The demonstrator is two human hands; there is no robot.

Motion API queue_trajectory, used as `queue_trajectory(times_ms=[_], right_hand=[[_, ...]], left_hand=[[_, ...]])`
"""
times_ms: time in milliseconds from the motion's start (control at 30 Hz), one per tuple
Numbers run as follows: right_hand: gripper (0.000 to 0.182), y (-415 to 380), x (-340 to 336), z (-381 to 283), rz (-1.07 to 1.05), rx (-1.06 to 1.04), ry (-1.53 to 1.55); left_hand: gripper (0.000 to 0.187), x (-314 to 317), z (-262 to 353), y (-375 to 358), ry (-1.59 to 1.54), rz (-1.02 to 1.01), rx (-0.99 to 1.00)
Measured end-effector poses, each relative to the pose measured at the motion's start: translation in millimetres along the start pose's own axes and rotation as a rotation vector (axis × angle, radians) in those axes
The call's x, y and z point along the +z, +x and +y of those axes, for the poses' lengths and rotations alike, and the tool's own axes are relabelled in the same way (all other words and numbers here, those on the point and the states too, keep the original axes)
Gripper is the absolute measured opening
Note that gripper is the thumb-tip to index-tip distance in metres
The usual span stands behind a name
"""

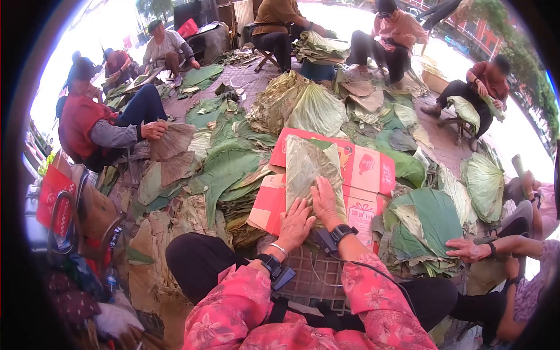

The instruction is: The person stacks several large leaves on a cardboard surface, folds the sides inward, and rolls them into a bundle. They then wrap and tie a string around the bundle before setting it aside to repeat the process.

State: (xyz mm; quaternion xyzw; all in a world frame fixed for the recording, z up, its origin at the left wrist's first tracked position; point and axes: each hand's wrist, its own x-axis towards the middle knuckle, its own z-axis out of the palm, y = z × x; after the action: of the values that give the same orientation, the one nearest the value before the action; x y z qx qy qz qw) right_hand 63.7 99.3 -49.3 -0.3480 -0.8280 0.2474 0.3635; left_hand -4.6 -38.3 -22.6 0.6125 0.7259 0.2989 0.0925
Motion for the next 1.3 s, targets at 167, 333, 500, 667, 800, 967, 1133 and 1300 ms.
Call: queue_trajectory(times_ms=[167,333,500,667,800,967,1133,1300], right_hand=[[0.055,-6.6,-5.4,2.4,-0.004,-0.020,0.016],[0.056,-7.6,-8.3,-7.0,0.005,-0.026,0.009],[0.056,-9.0,-11.2,-8.9,-0.071,-0.127,0.046],[0.053,-16.9,-14.9,-23.5,-0.240,-0.301,-0.353],[0.052,-18.4,-9.0,-14.2,-0.205,-0.359,-0.445],[0.060,-20.4,-10.3,-21.9,-0.259,-0.282,-0.413],[0.064,-20.7,-13.0,-27.9,-0.300,-0.240,-0.420],[0.067,-17.8,-18.3,-33.2,-0.312,-0.234,-0.442]], left_hand=[[0.051,-1.7,4.6,4.1,0.051,0.356,-0.241],[0.052,-12.5,-1.2,15.7,-0.202,0.225,-0.227],[0.056,-12.6,-22.3,19.1,-0.700,0.200,-0.352],[0.053,-3.2,-35.6,24.9,-0.116,0.486,-0.274],[0.054,-26.0,5.2,62.8,0.111,0.163,-0.117],[0.055,-4.0,-44.1,96.4,0.093,-0.084,-0.138],[0.055,-0.3,-55.9,102.9,0.108,-0.135,-0.137],[0.057,-3.2,-54.5,132.8,0.208,-0.187,-0.072]])
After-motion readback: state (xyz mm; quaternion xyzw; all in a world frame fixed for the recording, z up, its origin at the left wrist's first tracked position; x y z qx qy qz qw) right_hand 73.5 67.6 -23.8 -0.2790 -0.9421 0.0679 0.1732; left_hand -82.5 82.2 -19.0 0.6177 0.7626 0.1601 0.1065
